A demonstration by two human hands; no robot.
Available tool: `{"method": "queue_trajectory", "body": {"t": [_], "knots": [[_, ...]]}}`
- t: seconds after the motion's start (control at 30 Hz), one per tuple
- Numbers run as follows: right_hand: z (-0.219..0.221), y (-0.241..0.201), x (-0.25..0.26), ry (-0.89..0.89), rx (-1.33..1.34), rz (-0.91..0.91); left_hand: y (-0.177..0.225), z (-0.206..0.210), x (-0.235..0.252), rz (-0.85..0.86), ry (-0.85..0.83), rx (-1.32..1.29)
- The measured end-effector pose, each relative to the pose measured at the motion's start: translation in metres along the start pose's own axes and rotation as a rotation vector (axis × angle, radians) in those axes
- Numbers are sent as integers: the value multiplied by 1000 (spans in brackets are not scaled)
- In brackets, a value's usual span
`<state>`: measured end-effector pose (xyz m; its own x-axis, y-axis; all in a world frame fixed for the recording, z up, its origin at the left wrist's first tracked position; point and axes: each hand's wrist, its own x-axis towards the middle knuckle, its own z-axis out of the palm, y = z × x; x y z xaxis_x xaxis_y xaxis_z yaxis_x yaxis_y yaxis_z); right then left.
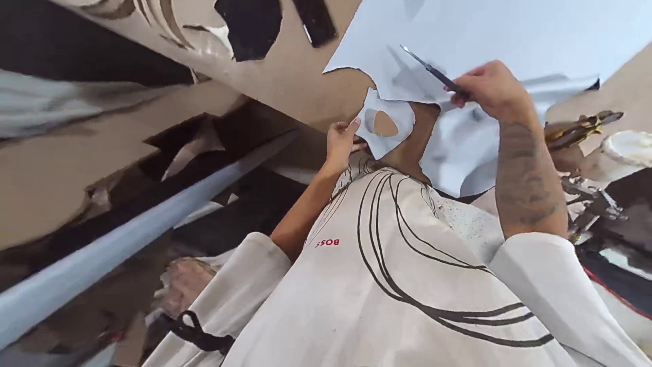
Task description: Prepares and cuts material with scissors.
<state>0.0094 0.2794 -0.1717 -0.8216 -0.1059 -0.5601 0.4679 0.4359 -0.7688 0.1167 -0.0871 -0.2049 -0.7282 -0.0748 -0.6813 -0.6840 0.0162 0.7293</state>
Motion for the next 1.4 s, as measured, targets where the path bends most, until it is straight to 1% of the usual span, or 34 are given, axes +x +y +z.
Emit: {"method": "queue_trajectory", "body": {"t": [0.03, 0.07, 0.13, 0.23, 0.3, 0.33, 0.4, 0.47, 0.53, 0.6, 0.77, 0.9, 1.03, 1.1, 1.23, 1.33, 1.4], "knots": [[-1, 1, -14, -107, 160, 22, -2, 1, -3, -32, 11, -85], [0, 2, -32, -202, 223, 43, -6, 3, -6, -53, 16, -121], [11, 15, -67, -320, 184, 82, -14, 8, -9, -105, 10, -137], [26, 48, -105, -488, -7, 226, -24, 12, -15, -276, -82, -164], [32, 67, -109, -668, -143, 316, -30, 16, -16, -367, -166, -146], [36, 72, -106, -746, -199, 333, -33, 20, -17, -398, -201, -129], [47, 74, -93, -858, -254, 330, -38, 27, -18, -423, -235, -129], [61, 68, -75, -914, -228, 287, -40, 28, -19, -403, -231, -147], [74, 58, -58, -927, -221, 237, -42, 28, -21, -386, -244, -168], [83, 49, -46, -913, -243, 227, -45, 26, -22, -366, -274, -161], [86, 39, -37, -868, -195, 346, -46, 22, -19, -347, -258, -163], [95, 39, -43, -883, -219, 343, -50, 15, -18, -321, -283, -184], [112, 38, -49, -836, -163, 340, -54, 7, -18, -268, -315, -138], [115, 39, -50, -822, -140, 353, -58, 2, -15, -260, -312, -134], [126, 39, -55, -795, -186, 355, -65, -4, -13, -239, -308, -85], [141, 44, -63, -723, -185, 399, -63, -8, -16, -259, -294, -128], [149, 49, -70, -705, -152, 400, -64, -13, -15, -264, -275, -133]]}}
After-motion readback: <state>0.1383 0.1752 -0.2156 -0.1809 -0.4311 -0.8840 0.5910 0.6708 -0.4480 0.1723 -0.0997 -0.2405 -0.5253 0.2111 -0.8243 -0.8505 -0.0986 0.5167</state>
